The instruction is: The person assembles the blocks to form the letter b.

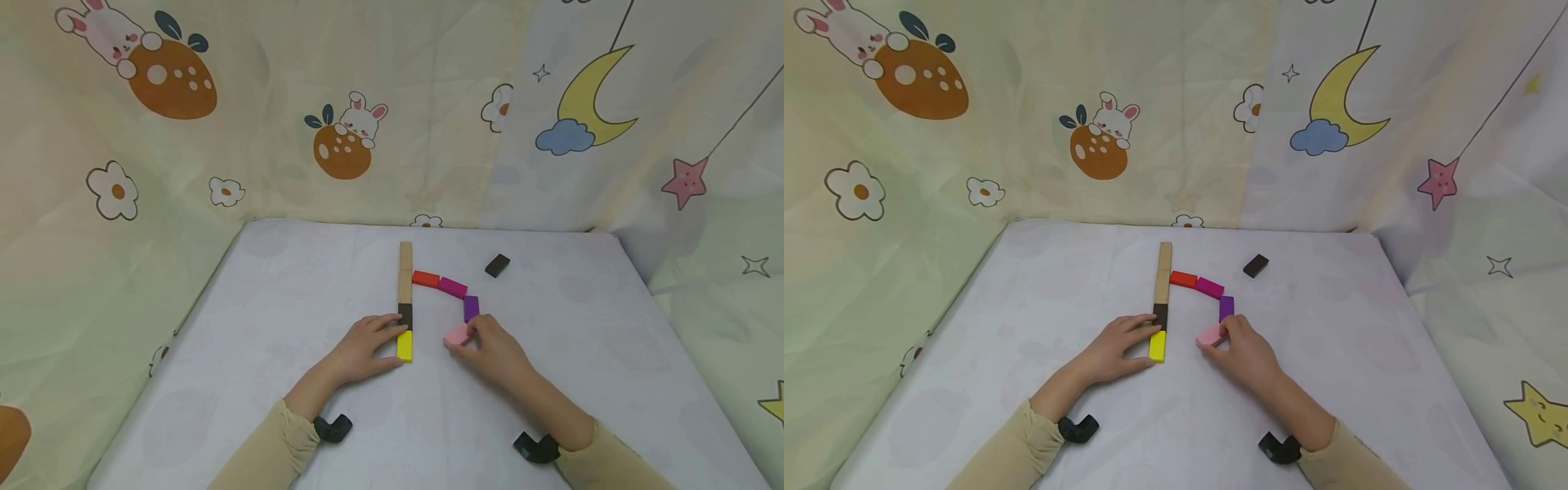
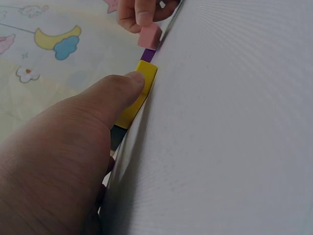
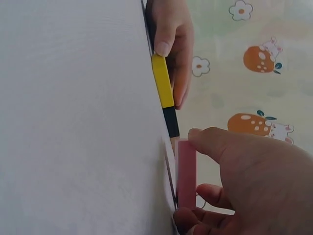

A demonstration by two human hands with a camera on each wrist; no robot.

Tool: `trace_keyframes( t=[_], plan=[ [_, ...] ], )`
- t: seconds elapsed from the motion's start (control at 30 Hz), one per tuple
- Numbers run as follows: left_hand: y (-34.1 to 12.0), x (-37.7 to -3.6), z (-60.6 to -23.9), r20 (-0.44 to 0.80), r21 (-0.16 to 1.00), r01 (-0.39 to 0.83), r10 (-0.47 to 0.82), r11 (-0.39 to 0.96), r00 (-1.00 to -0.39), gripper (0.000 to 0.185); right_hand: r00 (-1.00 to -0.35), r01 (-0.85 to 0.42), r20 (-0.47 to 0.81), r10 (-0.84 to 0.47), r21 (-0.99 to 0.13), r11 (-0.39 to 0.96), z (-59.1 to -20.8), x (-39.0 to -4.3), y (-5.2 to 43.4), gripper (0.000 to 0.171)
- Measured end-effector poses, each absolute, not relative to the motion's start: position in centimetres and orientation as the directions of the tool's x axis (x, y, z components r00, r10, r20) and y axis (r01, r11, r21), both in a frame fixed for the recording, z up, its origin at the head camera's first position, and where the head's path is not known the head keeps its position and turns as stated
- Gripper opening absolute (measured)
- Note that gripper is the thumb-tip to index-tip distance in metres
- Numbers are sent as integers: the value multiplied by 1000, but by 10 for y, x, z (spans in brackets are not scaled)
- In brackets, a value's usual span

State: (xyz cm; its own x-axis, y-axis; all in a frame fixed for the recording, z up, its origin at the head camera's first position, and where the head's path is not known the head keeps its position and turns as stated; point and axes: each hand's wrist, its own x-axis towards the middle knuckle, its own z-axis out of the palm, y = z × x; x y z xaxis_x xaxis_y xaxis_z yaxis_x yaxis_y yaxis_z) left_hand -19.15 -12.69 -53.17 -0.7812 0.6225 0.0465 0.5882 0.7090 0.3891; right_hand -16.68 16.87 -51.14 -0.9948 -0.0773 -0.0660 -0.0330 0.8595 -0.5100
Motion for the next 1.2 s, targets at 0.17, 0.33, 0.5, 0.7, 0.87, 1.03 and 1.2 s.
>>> trace_keyframes(
  t=[0.17,0.33,0.5,0.7,0.87,1.03,1.2],
  plan=[
    [-128,-192,-533,39,390,584,621,712,-783,64,-995,-28,-69,-72,-493,870,-515,-167,168,50],
    [-128,-193,-535,42,384,592,627,709,-778,64,-996,-48,-48,-80,-469,882,-514,-167,167,50],
    [-127,-193,-535,43,381,592,626,710,-779,64,-996,-59,-28,-80,-459,887,-515,-167,169,48],
    [-128,-193,-534,40,384,587,623,712,-781,64,-997,-57,-27,-78,-460,886,-514,-166,168,48],
    [-128,-193,-533,36,391,583,621,712,-783,64,-997,-64,-17,-81,-456,887,-514,-166,168,49],
    [-128,-194,-534,36,386,587,624,712,-781,64,-997,-72,-3,-83,-458,886,-514,-167,169,50],
    [-128,-194,-534,38,384,589,625,711,-780,64,-997,-68,-4,-80,-477,876,-513,-168,172,51]
  ],
)
